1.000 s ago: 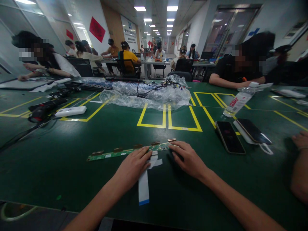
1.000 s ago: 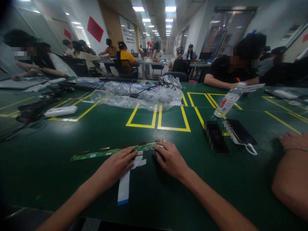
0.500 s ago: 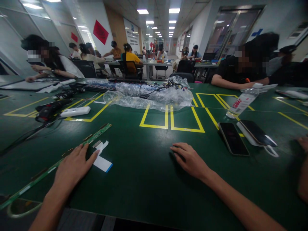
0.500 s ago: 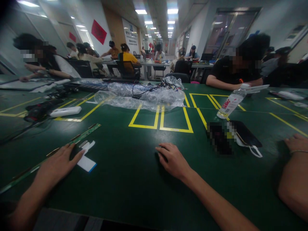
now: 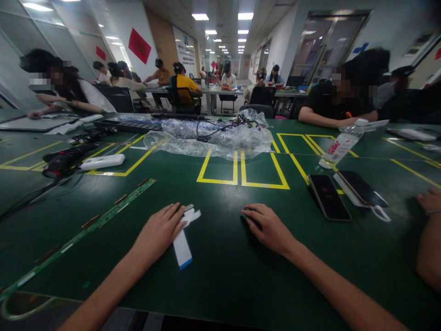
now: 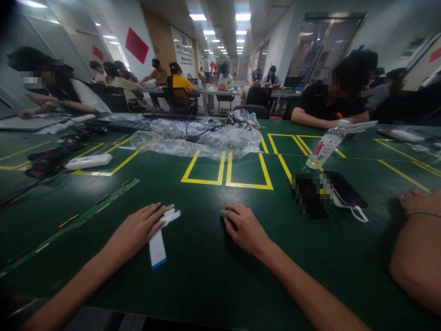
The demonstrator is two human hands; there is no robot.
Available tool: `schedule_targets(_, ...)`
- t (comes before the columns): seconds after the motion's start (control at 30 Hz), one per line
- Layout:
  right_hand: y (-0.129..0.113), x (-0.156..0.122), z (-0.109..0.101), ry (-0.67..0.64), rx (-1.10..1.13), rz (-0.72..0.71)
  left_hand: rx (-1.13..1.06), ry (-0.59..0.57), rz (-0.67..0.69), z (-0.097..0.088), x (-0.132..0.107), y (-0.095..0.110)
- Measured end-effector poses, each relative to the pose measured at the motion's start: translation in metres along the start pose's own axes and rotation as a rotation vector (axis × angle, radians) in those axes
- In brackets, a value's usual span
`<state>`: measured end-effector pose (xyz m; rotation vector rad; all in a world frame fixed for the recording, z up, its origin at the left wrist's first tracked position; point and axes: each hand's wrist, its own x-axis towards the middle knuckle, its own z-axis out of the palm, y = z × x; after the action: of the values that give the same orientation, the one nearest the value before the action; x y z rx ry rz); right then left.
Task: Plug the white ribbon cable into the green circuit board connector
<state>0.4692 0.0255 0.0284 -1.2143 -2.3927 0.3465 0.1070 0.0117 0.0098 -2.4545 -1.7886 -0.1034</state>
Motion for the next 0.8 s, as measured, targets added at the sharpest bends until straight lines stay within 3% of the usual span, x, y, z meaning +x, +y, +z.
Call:
schedule_targets(0.17,0.003,0.001,0.005,0.01,-0.058,0.023,-0.053,0.038,0.322,-0.001,0.046,0.091)
schedule_targets(0.3,0.008,-0.001,0.009,-0.016,-0.165,0.053,-0.108,0.114,0.415,-0.001,0.074,0.13)
schedule_targets(0.4,0.012,-0.004,0.012,-0.05,-0.221,0.07,-0.144,0.135,0.41,0.0,0.083,0.137)
schedule_targets(0.8,0.007,-0.002,0.015,-0.117,-0.247,0.101,-0.206,0.078,0.368,0.003,0.078,0.127)
